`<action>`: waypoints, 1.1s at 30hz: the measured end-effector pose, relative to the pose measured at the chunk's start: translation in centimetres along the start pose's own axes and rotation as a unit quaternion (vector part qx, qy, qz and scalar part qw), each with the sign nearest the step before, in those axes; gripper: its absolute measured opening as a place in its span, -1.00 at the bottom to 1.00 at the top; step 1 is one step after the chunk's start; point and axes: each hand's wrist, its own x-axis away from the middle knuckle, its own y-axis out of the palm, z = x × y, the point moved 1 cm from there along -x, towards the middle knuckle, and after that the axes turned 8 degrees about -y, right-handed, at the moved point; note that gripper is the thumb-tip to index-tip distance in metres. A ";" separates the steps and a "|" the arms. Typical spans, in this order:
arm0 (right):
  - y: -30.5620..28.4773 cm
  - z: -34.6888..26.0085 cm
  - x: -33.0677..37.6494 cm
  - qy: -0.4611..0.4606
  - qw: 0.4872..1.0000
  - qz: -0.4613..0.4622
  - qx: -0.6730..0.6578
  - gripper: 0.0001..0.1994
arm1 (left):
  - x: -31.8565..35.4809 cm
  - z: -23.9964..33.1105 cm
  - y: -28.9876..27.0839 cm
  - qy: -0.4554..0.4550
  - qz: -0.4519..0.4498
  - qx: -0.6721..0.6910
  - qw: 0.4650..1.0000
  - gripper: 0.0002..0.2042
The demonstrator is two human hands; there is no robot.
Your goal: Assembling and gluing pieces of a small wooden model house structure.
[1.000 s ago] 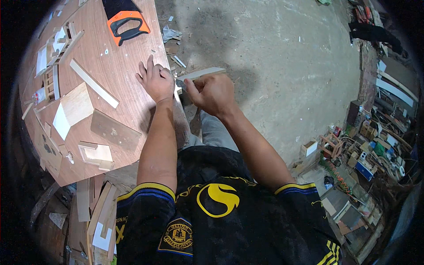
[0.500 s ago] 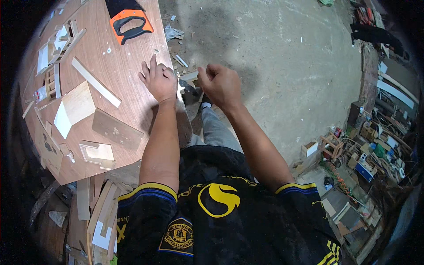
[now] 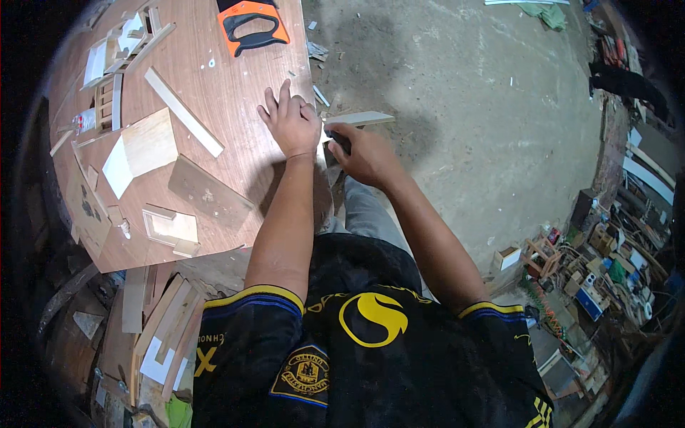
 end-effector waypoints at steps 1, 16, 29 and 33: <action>0.3 -0.2 0.0 0.001 1.000 -0.002 -0.001 -0.58 | -0.1 0.0 -0.1 0.010 0.020 0.005 1.000 -0.91; 0.7 -1.4 0.2 -0.031 0.999 0.033 0.026 -0.67 | -1.6 -1.3 -6.7 -0.112 -0.136 0.224 0.958 -0.81; 1.6 -1.3 0.1 -0.001 0.999 0.039 0.029 -0.68 | -1.7 -1.8 -8.5 -0.509 -0.320 0.661 0.449 -0.91; 1.7 -1.3 0.3 -0.004 0.999 0.037 0.028 -0.68 | -1.4 -1.5 -8.2 -0.505 -0.270 0.664 0.481 -0.84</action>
